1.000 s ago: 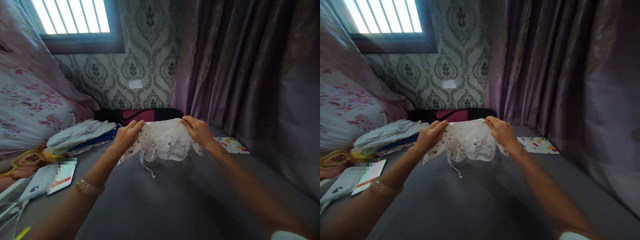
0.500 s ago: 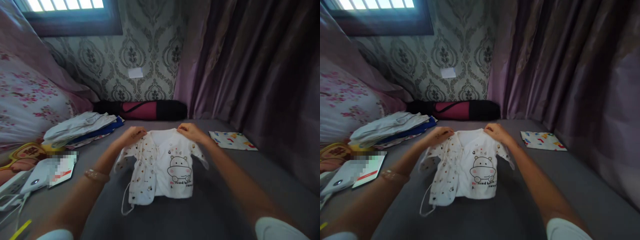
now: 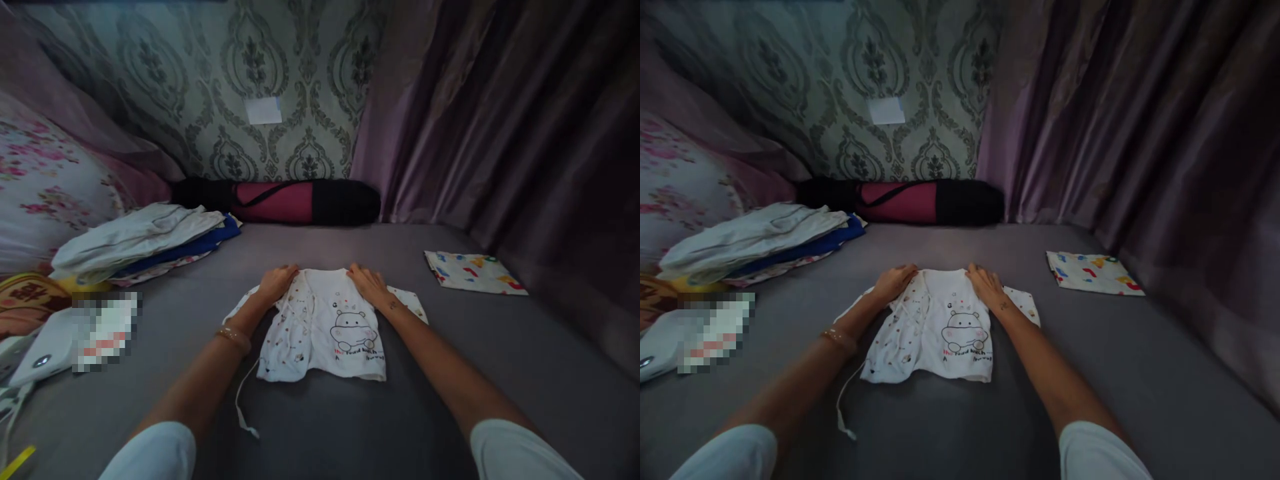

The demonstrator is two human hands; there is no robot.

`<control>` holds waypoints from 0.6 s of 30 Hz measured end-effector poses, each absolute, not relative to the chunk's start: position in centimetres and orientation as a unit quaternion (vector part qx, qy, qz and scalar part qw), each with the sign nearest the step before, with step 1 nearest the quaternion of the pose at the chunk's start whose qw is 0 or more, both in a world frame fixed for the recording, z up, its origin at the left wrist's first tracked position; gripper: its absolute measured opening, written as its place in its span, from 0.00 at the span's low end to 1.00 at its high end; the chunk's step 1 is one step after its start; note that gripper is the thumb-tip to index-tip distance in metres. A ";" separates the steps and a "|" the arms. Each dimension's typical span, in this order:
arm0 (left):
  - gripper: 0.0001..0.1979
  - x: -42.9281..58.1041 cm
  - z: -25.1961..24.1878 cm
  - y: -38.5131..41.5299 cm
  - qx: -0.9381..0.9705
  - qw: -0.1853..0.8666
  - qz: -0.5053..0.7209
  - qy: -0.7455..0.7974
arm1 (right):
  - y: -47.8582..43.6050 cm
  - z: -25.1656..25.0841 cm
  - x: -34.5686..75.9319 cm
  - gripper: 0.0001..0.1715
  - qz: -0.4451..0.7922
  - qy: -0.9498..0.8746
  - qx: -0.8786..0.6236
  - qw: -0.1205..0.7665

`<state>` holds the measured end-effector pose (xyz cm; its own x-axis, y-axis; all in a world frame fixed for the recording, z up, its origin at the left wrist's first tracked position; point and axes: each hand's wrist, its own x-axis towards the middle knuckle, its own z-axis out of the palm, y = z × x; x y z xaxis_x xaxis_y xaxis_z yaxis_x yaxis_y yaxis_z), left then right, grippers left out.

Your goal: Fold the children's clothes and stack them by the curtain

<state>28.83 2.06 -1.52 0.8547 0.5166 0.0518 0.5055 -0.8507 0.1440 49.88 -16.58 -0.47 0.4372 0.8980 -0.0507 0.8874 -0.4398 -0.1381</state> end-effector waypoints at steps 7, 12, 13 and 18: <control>0.21 30.1 -1.1 3.8 0.951 0.036 0.044 0.303 | -14.7 -0.5 50.1 0.19 0.034 -0.510 -0.857 0.066; 0.21 30.7 -1.3 4.5 0.954 0.048 0.043 0.293 | -14.1 -0.8 50.4 0.19 0.022 -0.514 -0.856 0.056; 0.21 30.7 -1.4 4.5 0.954 0.052 0.042 0.291 | -14.0 -0.9 50.5 0.19 0.021 -0.514 -0.856 0.055; 0.21 30.6 -2.0 4.8 0.954 0.073 0.049 0.285 | -13.9 -1.6 50.8 0.18 0.028 -0.509 -0.857 0.074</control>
<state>30.58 4.80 -2.04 0.8326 0.5514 0.0517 0.5373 -0.8268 0.1664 50.83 -13.88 -1.58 0.4805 0.8766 0.0276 0.8682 -0.4710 -0.1562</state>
